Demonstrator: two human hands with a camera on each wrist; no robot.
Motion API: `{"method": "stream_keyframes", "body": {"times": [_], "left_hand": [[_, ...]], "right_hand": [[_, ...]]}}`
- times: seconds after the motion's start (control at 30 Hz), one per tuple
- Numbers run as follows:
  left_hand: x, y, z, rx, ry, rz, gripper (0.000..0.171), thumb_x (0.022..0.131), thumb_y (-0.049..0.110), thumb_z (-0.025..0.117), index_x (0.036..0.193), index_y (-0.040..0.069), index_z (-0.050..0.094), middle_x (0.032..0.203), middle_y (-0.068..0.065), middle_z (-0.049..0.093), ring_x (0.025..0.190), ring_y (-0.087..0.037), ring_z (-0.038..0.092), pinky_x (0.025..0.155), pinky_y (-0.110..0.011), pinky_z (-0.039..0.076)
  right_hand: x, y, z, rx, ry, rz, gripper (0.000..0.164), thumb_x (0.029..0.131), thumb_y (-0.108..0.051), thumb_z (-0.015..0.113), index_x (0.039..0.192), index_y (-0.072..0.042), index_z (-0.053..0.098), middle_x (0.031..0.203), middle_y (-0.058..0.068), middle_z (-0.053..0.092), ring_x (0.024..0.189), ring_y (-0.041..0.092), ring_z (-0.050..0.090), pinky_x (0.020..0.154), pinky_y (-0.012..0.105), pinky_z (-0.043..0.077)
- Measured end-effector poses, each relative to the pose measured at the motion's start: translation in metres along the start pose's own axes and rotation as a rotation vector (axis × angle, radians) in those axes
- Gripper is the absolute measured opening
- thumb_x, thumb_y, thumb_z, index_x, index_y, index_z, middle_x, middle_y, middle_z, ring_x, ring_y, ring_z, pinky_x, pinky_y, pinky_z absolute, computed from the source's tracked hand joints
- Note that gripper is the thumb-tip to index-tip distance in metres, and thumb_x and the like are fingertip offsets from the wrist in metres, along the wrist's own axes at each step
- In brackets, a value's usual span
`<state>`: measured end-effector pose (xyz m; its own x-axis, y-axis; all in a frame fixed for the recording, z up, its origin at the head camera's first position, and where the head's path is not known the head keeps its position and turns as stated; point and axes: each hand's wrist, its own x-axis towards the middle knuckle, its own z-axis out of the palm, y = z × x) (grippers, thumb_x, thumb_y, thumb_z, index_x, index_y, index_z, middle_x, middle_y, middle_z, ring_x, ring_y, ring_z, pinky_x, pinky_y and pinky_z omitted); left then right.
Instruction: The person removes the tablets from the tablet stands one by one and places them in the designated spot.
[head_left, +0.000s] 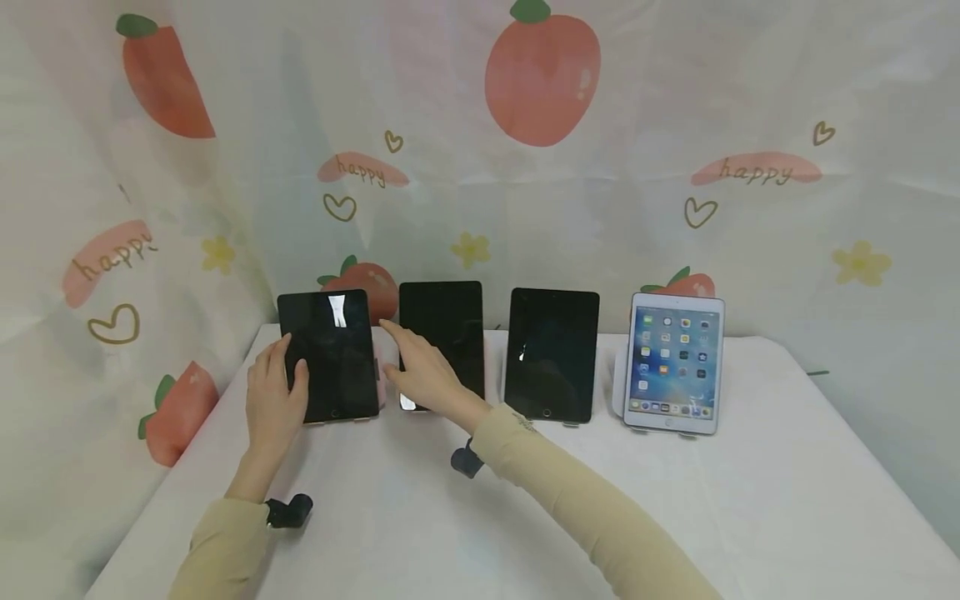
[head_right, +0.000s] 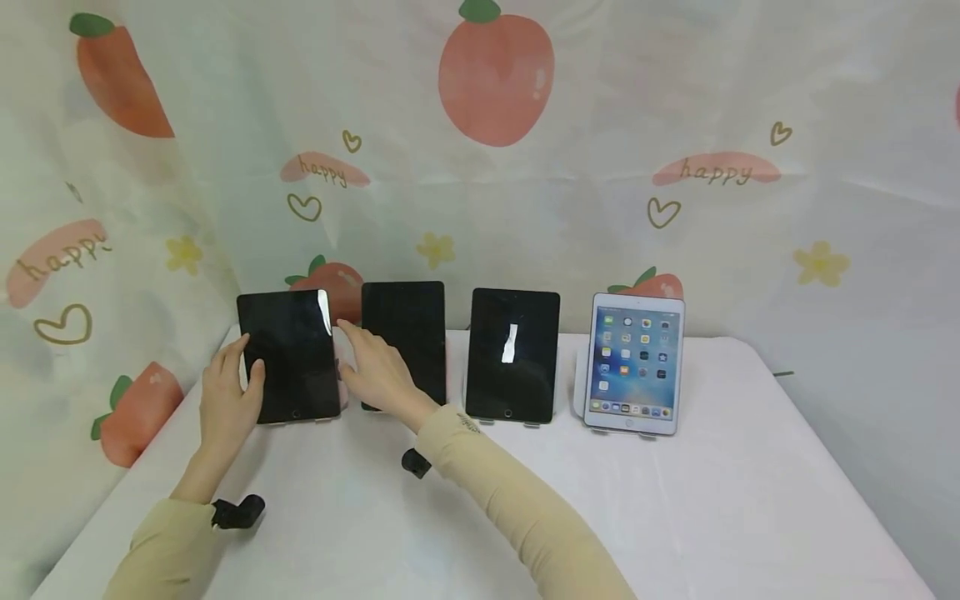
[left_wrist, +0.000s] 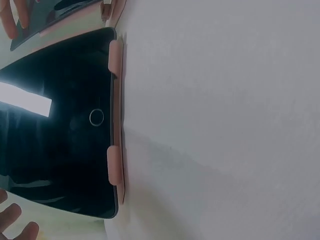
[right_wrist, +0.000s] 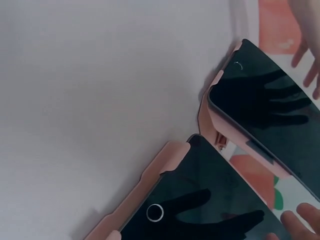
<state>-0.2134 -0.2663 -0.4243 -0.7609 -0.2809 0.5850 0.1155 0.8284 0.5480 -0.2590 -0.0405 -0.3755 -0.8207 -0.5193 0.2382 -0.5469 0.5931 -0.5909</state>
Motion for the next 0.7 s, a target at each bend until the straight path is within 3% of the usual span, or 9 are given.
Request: {"method": "stream_keyframes", "body": {"times": [0.07, 0.13, 0.23, 0.33, 0.57, 0.7], "left_hand": [[0.002, -0.001, 0.0, 0.002, -0.005, -0.004, 0.045, 0.1, 0.02, 0.046, 0.141, 0.002, 0.042, 0.14, -0.026, 0.044, 0.123, -0.045, 0.042, 0.099, -0.061, 0.037], [0.005, -0.003, 0.0, 0.003, -0.006, -0.007, 0.046, 0.101, 0.022, 0.045, 0.142, 0.002, 0.041, 0.14, -0.027, 0.043, 0.123, -0.045, 0.042, 0.1, -0.061, 0.036], [0.009, -0.007, 0.0, -0.007, 0.006, 0.002, 0.047, 0.101, 0.022, 0.045, 0.142, 0.002, 0.04, 0.139, -0.027, 0.043, 0.126, -0.044, 0.041, 0.101, -0.06, 0.036], [0.014, -0.011, 0.001, -0.013, 0.02, 0.015, 0.047, 0.101, 0.021, 0.045, 0.143, 0.002, 0.038, 0.138, -0.028, 0.043, 0.127, -0.043, 0.041, 0.102, -0.06, 0.036], [0.027, -0.017, 0.004, -0.041, 0.009, 0.021, 0.047, 0.102, 0.017, 0.042, 0.145, 0.001, 0.034, 0.132, -0.029, 0.045, 0.115, -0.043, 0.049, 0.091, -0.059, 0.044], [0.033, -0.018, 0.006, -0.108, -0.015, -0.022, 0.047, 0.102, 0.018, 0.041, 0.146, 0.001, 0.033, 0.13, -0.029, 0.046, 0.111, -0.042, 0.052, 0.09, -0.056, 0.047]], "right_hand": [[0.005, -0.001, 0.002, -0.003, 0.003, 0.012, 0.065, 0.094, -0.02, 0.057, 0.151, -0.022, 0.027, 0.144, 0.004, 0.048, 0.095, 0.019, 0.058, 0.07, 0.028, 0.051], [0.009, -0.001, 0.003, 0.007, 0.006, 0.018, 0.066, 0.093, -0.019, 0.058, 0.152, -0.021, 0.026, 0.143, 0.005, 0.049, 0.089, 0.019, 0.055, 0.062, 0.027, 0.046], [0.018, -0.002, 0.006, 0.035, 0.02, 0.0, 0.067, 0.094, -0.017, 0.057, 0.152, -0.019, 0.024, 0.146, 0.006, 0.047, 0.111, 0.021, 0.058, 0.079, 0.032, 0.053], [0.027, -0.002, 0.01, 0.078, 0.03, -0.037, 0.068, 0.095, -0.014, 0.057, 0.153, -0.017, 0.021, 0.145, 0.008, 0.047, 0.129, 0.023, 0.051, 0.096, 0.039, 0.05], [0.041, -0.001, 0.018, 0.203, 0.049, 0.008, 0.071, 0.094, -0.012, 0.058, 0.153, -0.02, 0.019, 0.142, 0.008, 0.047, 0.125, 0.022, 0.054, 0.096, 0.038, 0.05], [0.045, -0.001, 0.02, 0.276, 0.07, 0.055, 0.069, 0.093, -0.009, 0.06, 0.151, -0.02, 0.023, 0.137, 0.009, 0.051, 0.117, 0.022, 0.057, 0.091, 0.034, 0.053]]}}
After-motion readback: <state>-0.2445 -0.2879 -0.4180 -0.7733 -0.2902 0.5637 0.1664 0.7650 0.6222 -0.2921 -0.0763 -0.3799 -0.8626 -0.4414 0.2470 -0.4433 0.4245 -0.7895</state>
